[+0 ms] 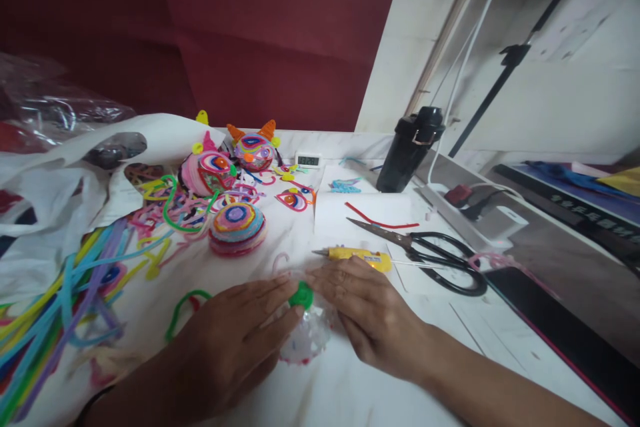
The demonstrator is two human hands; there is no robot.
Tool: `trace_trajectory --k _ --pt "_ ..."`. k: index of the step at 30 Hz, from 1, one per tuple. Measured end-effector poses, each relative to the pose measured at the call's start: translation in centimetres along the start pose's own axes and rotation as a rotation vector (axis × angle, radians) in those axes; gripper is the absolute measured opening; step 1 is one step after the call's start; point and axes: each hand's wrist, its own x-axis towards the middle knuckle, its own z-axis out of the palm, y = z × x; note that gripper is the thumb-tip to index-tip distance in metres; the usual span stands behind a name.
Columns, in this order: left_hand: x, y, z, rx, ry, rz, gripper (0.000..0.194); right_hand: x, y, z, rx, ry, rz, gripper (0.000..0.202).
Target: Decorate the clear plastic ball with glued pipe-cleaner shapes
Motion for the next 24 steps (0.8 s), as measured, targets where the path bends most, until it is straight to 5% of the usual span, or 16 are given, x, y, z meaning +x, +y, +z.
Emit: trace_trajectory --k 11,19,24 --pt "0.7 -0.8 -0.6 0.034 0.039 -0.030 0.046 0.0 1.0 -1.0 -0.049 0.068 0.075 0.031" --pt "1.5 -0.5 -0.4 0.068 -0.134 0.045 0.055 -0.7 1.5 -4.9 -0.212 -0.129 0.565 0.025" --pt "1.8 -0.6 0.2 0.097 -0.234 0.090 0.066 -3.7 0.5 -5.3 -0.261 -0.192 0.713 0.027"
